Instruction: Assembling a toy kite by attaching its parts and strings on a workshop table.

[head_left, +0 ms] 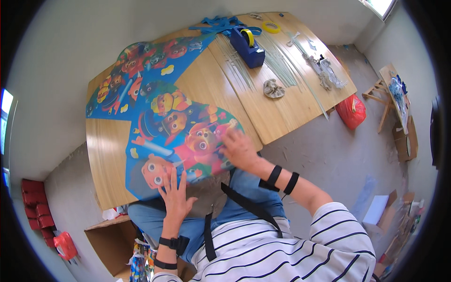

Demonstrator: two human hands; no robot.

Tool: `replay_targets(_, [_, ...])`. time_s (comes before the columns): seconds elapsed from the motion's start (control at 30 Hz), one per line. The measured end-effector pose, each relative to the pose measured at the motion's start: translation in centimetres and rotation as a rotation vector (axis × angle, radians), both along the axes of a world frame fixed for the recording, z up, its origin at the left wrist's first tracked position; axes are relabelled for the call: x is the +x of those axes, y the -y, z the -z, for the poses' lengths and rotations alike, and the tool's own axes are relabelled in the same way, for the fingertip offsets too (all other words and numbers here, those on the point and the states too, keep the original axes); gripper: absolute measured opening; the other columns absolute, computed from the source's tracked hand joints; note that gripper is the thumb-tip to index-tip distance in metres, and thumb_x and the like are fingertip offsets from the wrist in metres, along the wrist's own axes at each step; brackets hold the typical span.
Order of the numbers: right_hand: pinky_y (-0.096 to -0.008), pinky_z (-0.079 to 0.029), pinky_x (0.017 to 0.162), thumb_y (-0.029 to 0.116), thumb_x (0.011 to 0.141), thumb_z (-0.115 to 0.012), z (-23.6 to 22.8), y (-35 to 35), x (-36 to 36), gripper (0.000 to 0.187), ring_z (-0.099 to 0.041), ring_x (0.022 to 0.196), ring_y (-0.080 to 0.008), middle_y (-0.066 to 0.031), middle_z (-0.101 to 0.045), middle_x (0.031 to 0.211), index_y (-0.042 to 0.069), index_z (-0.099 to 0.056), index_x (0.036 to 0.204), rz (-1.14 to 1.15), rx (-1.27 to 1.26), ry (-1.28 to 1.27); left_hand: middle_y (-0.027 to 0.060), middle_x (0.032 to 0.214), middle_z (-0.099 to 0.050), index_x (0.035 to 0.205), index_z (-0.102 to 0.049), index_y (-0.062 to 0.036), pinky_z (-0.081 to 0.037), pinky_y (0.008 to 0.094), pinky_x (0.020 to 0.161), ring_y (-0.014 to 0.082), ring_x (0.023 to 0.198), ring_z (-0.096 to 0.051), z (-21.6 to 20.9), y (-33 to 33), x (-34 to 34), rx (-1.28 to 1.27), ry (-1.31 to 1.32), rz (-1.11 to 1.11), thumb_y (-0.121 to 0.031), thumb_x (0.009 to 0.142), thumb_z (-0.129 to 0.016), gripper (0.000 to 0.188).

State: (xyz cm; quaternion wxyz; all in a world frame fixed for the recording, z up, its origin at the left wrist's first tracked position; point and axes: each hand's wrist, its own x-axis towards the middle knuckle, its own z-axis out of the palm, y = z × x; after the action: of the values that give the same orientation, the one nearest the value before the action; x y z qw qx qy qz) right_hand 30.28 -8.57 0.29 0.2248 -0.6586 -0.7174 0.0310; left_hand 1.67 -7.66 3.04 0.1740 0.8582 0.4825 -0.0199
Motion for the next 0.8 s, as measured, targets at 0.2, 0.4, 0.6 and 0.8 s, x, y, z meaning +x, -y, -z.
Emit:
replay_targets(0.2, [-0.0427,-0.053,0.079,0.021,0.082,-0.067,-0.7,-6.3,13.5,0.018,-0.062,0.094,-0.0342,-0.0176,-0.06,0.101,0.003,-0.064,0.087,0.654,0.096,-0.007,0.0171,0.153,-0.03,0.14,-0.047,-0.01,-0.017,0.0678,0.109,0.0382,0.142,-0.025,-1.0,-0.3,-0.2,-0.034,0.036,0.004,-0.024,0.065,-0.083,0.084])
replay_targets(0.4, [-0.0392,-0.056,0.08,0.02,0.083,-0.067,-1.7,-10.5,26.3,0.023,-0.067,0.098,-0.0339,-0.0168,-0.061,0.111,0.004,-0.067,0.099,1.13,-0.083,-0.029,0.0182,0.149,-0.035,0.134,-0.052,-0.0048,-0.013,0.063,0.113,0.0382,0.14,-0.028,-1.1,-1.2,0.5,-0.032,0.079,-0.008,-0.025,0.069,-0.08,0.074])
replay_targets(0.6, [-0.0363,-0.056,0.081,0.016,0.082,-0.066,0.7,-11.4,29.8,0.021,-0.067,0.104,-0.0307,-0.0155,-0.068,0.11,0.008,-0.07,0.101,1.154,-0.344,-0.12,0.0192,0.145,-0.038,0.127,-0.056,-0.0031,-0.014,0.0626,0.113,0.0379,0.138,-0.031,-0.2,-1.3,0.6,-0.042,0.092,-0.048,-0.023,0.07,-0.079,0.065])
replay_targets(0.8, [-0.0416,-0.053,0.078,0.009,0.076,-0.057,0.8,-10.3,30.1,0.016,-0.068,0.088,-0.0335,-0.0162,-0.071,0.093,0.009,-0.072,0.081,0.998,-0.115,-0.018,0.0203,0.143,-0.041,0.124,-0.058,-0.0019,-0.015,0.0621,0.113,0.0396,0.135,-0.036,-0.2,-1.6,0.9,-0.032,0.111,-0.067,-0.02,0.07,-0.078,0.06])
